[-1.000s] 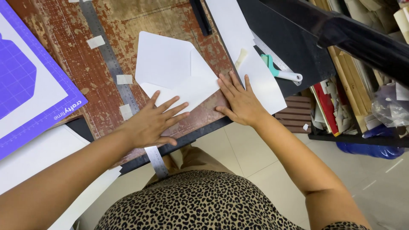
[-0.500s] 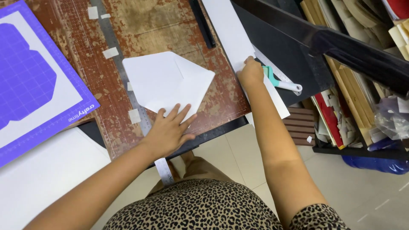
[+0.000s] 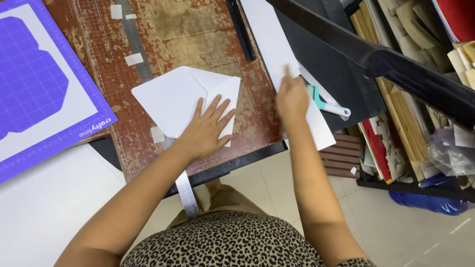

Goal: Making paper envelopes using a cutting machine and manual folding tools

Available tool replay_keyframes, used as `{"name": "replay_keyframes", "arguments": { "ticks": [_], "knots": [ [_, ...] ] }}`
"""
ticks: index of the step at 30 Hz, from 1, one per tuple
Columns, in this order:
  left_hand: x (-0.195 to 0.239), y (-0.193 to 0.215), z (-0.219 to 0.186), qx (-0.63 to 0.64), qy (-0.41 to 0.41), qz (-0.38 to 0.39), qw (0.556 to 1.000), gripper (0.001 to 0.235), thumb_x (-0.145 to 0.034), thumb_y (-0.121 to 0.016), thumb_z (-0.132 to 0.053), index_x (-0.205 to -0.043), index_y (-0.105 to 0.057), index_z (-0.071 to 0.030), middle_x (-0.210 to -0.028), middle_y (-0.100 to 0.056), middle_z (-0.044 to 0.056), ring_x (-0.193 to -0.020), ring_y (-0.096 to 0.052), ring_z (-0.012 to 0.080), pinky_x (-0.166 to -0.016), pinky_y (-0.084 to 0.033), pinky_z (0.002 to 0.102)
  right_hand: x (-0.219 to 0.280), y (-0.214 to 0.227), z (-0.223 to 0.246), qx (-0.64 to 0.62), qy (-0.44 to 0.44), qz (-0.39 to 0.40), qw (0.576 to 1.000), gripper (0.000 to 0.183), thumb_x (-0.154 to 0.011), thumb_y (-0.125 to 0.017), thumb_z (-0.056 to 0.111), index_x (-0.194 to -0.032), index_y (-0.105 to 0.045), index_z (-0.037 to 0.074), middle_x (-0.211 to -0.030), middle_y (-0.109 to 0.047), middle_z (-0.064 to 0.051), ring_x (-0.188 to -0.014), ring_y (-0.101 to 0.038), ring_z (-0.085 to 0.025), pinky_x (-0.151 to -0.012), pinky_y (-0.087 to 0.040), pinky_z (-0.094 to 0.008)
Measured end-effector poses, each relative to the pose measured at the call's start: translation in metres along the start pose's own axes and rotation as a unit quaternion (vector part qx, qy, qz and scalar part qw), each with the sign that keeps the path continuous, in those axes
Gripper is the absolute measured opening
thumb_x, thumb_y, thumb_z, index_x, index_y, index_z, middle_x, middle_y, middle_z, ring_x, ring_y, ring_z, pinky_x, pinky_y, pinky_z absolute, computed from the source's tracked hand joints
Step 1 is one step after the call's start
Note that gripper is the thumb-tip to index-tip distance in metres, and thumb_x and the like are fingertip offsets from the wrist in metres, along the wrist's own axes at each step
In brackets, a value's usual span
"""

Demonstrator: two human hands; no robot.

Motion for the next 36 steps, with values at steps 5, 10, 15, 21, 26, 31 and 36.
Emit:
{"name": "replay_keyframes", "arguments": {
  "ticks": [5, 10, 15, 21, 26, 31, 36],
  "knots": [
    [-0.005, -0.004, 0.003, -0.028, 0.001, 0.058, 0.998, 0.077, -0.103, -0.029, -0.061, -0.163, -0.022, -0.013, -0.17, -0.016, 0.014, -0.157, -0.01, 0.0355, -0.121, -0.004, 0.067, 0.069, -0.054, 0.018, 0.024, 0.16, 0.119, 0.98, 0.04, -0.096, -0.055, 0.013, -0.132, -0.071, 0.012, -0.094, -0.058, -0.014, -0.086, -0.069, -0.041, -0.069, -0.06, -0.047],
    [-0.004, 0.0, 0.002, -0.025, 0.012, 0.07, 0.997, 0.076, -0.104, -0.027, -0.062, -0.163, -0.02, -0.014, -0.171, -0.014, 0.013, -0.157, -0.009, 0.0342, -0.122, -0.003, 0.065, 0.06, -0.055, 0.03, 0.045, 0.173, 0.093, 0.98, 0.044, -0.094, -0.057, 0.01, -0.137, -0.067, 0.008, -0.094, -0.052, -0.014, -0.082, -0.067, -0.041, -0.064, -0.06, -0.048],
    [-0.003, -0.002, 0.003, -0.024, 0.013, 0.068, 0.997, 0.076, -0.104, -0.026, -0.062, -0.163, -0.021, -0.014, -0.17, -0.015, 0.013, -0.157, -0.009, 0.0343, -0.122, -0.003, 0.065, 0.026, -0.091, 0.013, 0.051, 0.17, 0.081, 0.981, 0.045, -0.095, -0.057, 0.011, -0.139, -0.065, 0.009, -0.097, -0.051, -0.013, -0.086, -0.068, -0.038, -0.07, -0.061, -0.043],
    [-0.005, -0.005, 0.007, -0.009, 0.017, 0.059, 0.998, 0.079, -0.102, -0.025, -0.063, -0.163, -0.019, -0.013, -0.171, -0.014, 0.012, -0.158, -0.007, 0.0319, -0.123, -0.001, 0.064, 0.03, -0.083, 0.027, 0.019, 0.143, 0.107, 0.984, 0.043, -0.096, -0.056, 0.011, -0.138, -0.066, 0.008, -0.102, -0.051, -0.014, -0.084, -0.07, -0.039, -0.073, -0.061, -0.047],
    [-0.003, -0.007, 0.006, -0.011, 0.019, 0.049, 0.999, 0.088, -0.101, -0.028, -0.067, -0.162, -0.018, -0.004, -0.17, -0.014, 0.016, -0.158, -0.009, 0.0312, -0.124, -0.001, 0.062, 0.064, -0.084, 0.017, 0.05, 0.172, 0.131, 0.975, 0.048, -0.092, -0.058, 0.011, -0.14, -0.063, 0.006, -0.102, -0.052, -0.014, -0.088, -0.07, -0.041, -0.073, -0.062, -0.045],
    [-0.003, -0.004, 0.005, -0.007, 0.018, 0.058, 0.998, 0.084, -0.104, -0.019, -0.064, -0.161, -0.019, -0.002, -0.17, -0.013, 0.017, -0.158, -0.008, 0.0306, -0.124, 0.0, 0.062, 0.102, -0.076, 0.014, 0.038, 0.179, 0.135, 0.974, 0.047, -0.093, -0.055, 0.01, -0.14, -0.063, 0.004, -0.1, -0.051, -0.013, -0.084, -0.069, -0.041, -0.069, -0.061, -0.044],
    [-0.002, -0.003, 0.005, 0.013, 0.012, 0.056, 0.998, 0.084, -0.105, -0.013, -0.064, -0.161, -0.02, -0.002, -0.171, -0.013, 0.016, -0.158, -0.008, 0.0299, -0.124, 0.001, 0.061, 0.14, -0.056, 0.017, 0.036, 0.179, 0.138, 0.973, 0.049, -0.093, -0.056, 0.012, -0.141, -0.062, 0.006, -0.1, -0.052, -0.013, -0.082, -0.07, -0.039, -0.066, -0.061, -0.042]
  ]
}}
Point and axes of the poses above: each hand's wrist, its own x-axis away from the middle knuckle, its own y-axis out of the back of the hand, z = x × y, the point moved 2 cm from there along -x, towards the middle knuckle
